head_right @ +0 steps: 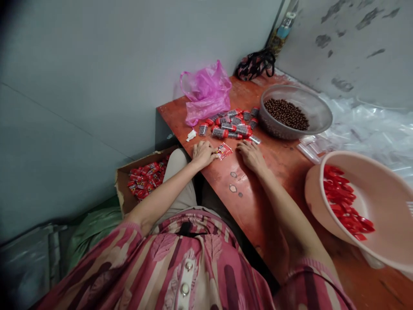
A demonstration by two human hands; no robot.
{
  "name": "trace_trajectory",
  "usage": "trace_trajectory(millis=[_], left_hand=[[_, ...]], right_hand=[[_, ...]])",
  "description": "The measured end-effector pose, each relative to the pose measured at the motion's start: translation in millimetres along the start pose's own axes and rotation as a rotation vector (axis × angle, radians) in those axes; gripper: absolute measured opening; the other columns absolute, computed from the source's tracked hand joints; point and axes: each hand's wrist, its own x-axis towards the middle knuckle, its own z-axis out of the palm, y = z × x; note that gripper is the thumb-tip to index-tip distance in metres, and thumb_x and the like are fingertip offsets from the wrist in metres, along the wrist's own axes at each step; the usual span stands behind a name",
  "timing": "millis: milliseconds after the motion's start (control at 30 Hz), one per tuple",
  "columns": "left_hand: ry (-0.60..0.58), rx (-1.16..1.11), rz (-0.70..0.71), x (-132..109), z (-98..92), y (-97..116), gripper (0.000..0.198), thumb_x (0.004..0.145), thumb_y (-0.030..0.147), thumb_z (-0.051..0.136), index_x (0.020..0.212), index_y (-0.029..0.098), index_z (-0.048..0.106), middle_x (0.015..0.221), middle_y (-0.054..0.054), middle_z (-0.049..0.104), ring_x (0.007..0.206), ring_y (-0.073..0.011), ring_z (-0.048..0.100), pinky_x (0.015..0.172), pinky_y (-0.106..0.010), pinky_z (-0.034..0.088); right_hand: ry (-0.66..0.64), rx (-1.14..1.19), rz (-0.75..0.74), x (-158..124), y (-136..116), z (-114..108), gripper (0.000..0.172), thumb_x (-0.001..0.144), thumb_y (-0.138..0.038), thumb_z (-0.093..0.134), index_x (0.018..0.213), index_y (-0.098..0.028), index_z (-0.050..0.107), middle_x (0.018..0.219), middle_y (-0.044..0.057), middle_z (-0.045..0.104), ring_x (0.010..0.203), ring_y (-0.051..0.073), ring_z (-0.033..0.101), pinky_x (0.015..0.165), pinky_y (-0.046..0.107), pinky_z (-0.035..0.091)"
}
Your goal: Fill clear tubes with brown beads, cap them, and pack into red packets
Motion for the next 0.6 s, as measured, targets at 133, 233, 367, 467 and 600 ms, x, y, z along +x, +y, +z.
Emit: trace_trajectory(millis=[133, 233, 367, 467, 600], left_hand=[[-0.005, -0.032, 0.092, -1.6, -8.7, -15.1, 0.076, 0.075, 0.054, 0.065, 0.14, 0.026, 0.039, 0.119, -0.01, 0.055, 0.113, -0.0295, 0.046, 0.092, -0.041, 0.036], [0.179, -0.04, 0.041, -3.8, -16.5, -36.7, 0.067, 0.083, 0.052, 0.056, 0.139, 0.02, 0.039, 0.125, -0.011, 0.052, 0.114, -0.0257, 0.045, 0.094, -0.037, 0.035], [0.356, 0.077, -0.171, 1.9, -19.2, -67.2, 0.037, 0.091, 0.036, 0.046, 0.124, 0.021, 0.055, 0.126, -0.011, 0.053, 0.112, -0.0266, 0.045, 0.092, -0.039, 0.034], [0.308, 0.086, -0.209, 12.1, -13.8, -84.2, 0.028, 0.092, 0.03, 0.044, 0.114, 0.025, 0.061, 0.12, -0.008, 0.058, 0.111, -0.025, 0.047, 0.089, -0.039, 0.036], [0.388, 0.014, -0.201, 19.6, -9.8, -93.7, 0.023, 0.091, 0.03, 0.047, 0.098, 0.025, 0.068, 0.113, -0.005, 0.063, 0.111, -0.0226, 0.049, 0.09, -0.038, 0.038]], right_hand=[[0.079, -0.108, 0.14, -28.2, -0.2, -0.5, 0.039, 0.094, -0.029, 0.036, 0.127, -0.016, 0.052, 0.14, 0.014, 0.048, 0.131, 0.028, 0.041, 0.11, 0.053, 0.024], [0.147, -0.135, 0.138, -35.0, -15.0, 5.1, 0.037, 0.095, -0.029, 0.034, 0.122, -0.014, 0.056, 0.133, 0.015, 0.055, 0.125, 0.027, 0.049, 0.11, 0.051, 0.025], [0.252, -0.121, 0.163, -34.3, -24.8, 11.5, 0.036, 0.094, -0.032, 0.038, 0.116, -0.013, 0.06, 0.125, 0.017, 0.06, 0.119, 0.026, 0.055, 0.106, 0.047, 0.034], [0.283, -0.112, 0.138, -34.5, -21.2, 13.5, 0.034, 0.093, -0.029, 0.039, 0.113, -0.013, 0.061, 0.122, 0.017, 0.062, 0.115, 0.027, 0.057, 0.103, 0.048, 0.038], [0.285, -0.119, 0.1, -36.3, -16.8, 13.0, 0.032, 0.092, -0.027, 0.04, 0.109, -0.013, 0.062, 0.121, 0.017, 0.063, 0.114, 0.027, 0.057, 0.101, 0.046, 0.039]])
